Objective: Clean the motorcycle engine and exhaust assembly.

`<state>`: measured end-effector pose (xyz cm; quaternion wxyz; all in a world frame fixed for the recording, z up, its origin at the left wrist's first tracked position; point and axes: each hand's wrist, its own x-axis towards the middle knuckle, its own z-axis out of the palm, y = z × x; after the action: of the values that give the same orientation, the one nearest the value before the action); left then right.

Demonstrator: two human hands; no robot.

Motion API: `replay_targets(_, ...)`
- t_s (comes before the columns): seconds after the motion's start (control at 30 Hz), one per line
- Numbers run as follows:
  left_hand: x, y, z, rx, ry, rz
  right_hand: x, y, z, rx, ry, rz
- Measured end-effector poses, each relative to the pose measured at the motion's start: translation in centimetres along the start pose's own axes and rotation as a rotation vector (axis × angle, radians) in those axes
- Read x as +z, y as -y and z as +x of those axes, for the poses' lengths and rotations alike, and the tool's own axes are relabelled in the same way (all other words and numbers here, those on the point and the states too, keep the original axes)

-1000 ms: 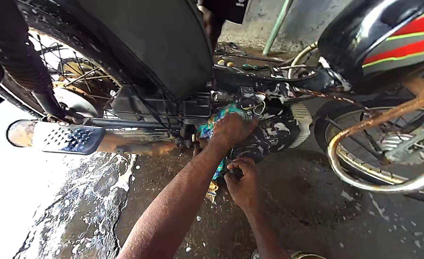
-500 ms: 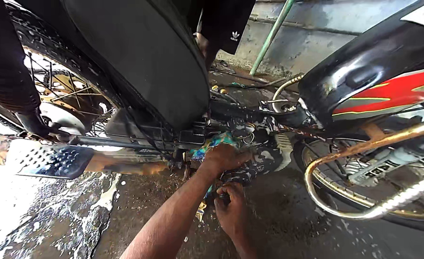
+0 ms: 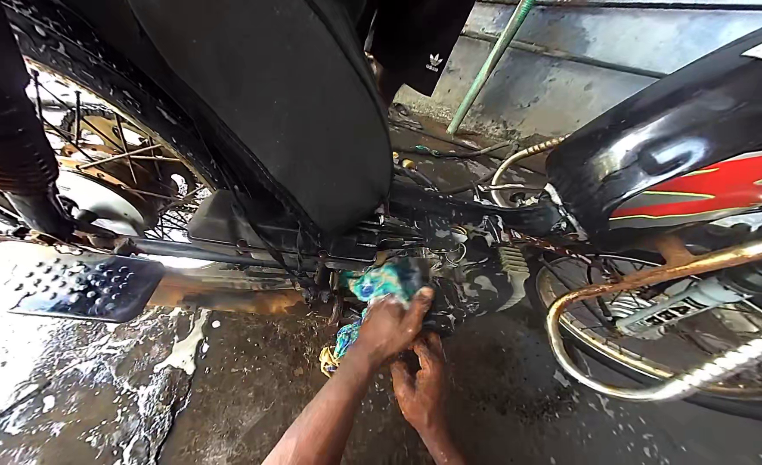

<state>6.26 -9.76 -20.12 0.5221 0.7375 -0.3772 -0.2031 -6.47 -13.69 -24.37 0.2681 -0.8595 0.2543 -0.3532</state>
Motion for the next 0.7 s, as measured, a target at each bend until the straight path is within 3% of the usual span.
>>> replay_targets(0.07, -1.0, -2.1, 3.1, -0.060, 0.268, 0.201, 0.0, 0.1, 0.0, 0.010, 0.021, -0.001)
replay_targets(0.17, -1.4, -3.1, 5.5, -0.012, 0.270, 0.294, -0.1, 0.2, 0.1, 0.017, 0.024, -0.019)
replay_targets(0.3, -2.0, -2.9, 4.1, -0.060, 0.182, 0.228, -0.3, 0.6, 0.1, 0.024, 0.042, -0.058)
replay_targets(0.47, -2.2, -3.7, 5.7, -0.053, 0.416, 0.195, -0.2, 0.4, 0.4, -0.013, 0.030, -0.058)
replay_targets(0.7, 0.5, -2.8, 4.2, -0.122, 0.123, 0.068, -0.5, 0.7, 0.3, -0.047, 0.054, -0.137)
